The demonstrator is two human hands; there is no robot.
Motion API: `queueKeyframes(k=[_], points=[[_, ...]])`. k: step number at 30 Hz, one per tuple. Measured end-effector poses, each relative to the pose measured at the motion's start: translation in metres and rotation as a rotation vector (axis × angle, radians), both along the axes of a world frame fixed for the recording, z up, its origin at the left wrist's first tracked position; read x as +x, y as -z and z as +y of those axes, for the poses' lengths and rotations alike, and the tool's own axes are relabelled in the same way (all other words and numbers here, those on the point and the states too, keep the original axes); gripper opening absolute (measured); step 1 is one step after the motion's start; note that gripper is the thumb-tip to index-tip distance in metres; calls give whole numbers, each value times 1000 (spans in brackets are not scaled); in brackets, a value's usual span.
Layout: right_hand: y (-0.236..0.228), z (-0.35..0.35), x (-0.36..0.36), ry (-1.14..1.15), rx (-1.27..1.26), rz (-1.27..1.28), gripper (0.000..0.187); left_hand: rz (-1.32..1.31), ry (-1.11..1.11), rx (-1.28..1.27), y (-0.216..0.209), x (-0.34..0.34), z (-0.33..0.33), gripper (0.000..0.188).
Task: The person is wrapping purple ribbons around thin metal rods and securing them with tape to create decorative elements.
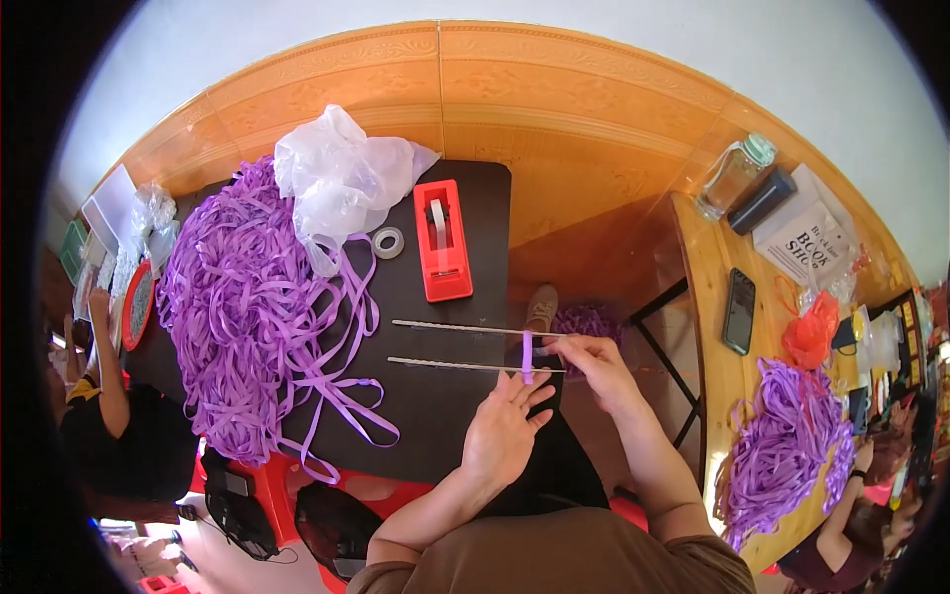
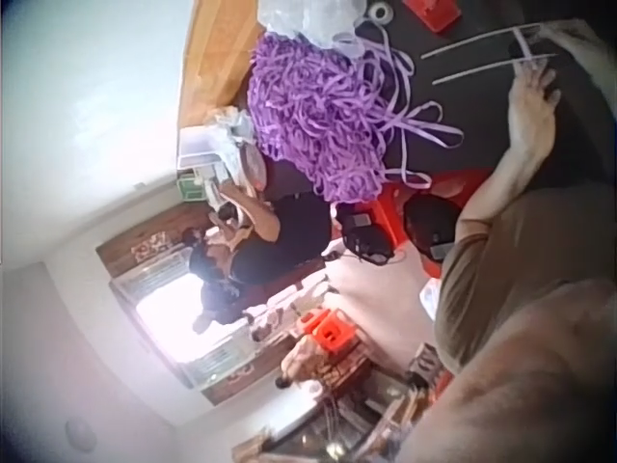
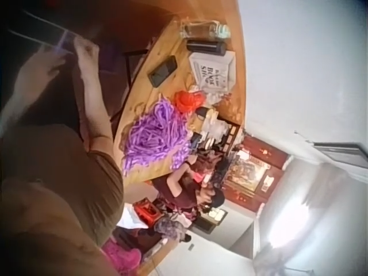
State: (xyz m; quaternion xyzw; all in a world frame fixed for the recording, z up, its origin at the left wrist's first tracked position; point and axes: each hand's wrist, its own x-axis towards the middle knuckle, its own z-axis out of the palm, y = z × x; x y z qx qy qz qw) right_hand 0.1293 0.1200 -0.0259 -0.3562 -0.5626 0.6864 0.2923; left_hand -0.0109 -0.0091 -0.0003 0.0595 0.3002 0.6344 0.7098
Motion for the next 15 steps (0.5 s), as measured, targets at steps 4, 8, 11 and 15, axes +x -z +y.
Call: queueKeyframes(k=[4,8,11,15], points=[[5,-3,-3,-17,-80,59,31,-9,26,31,2,0,0,64],[1,-2,-7,-4,-148,93,21,-16,22,24,3,1,1,65],[4,-1,-8,7,-193,130,12,-23,25,23,3,1,0,65],[15,2,-7,-13,-261,214,11,-28,28,30,3,0,0,64]])
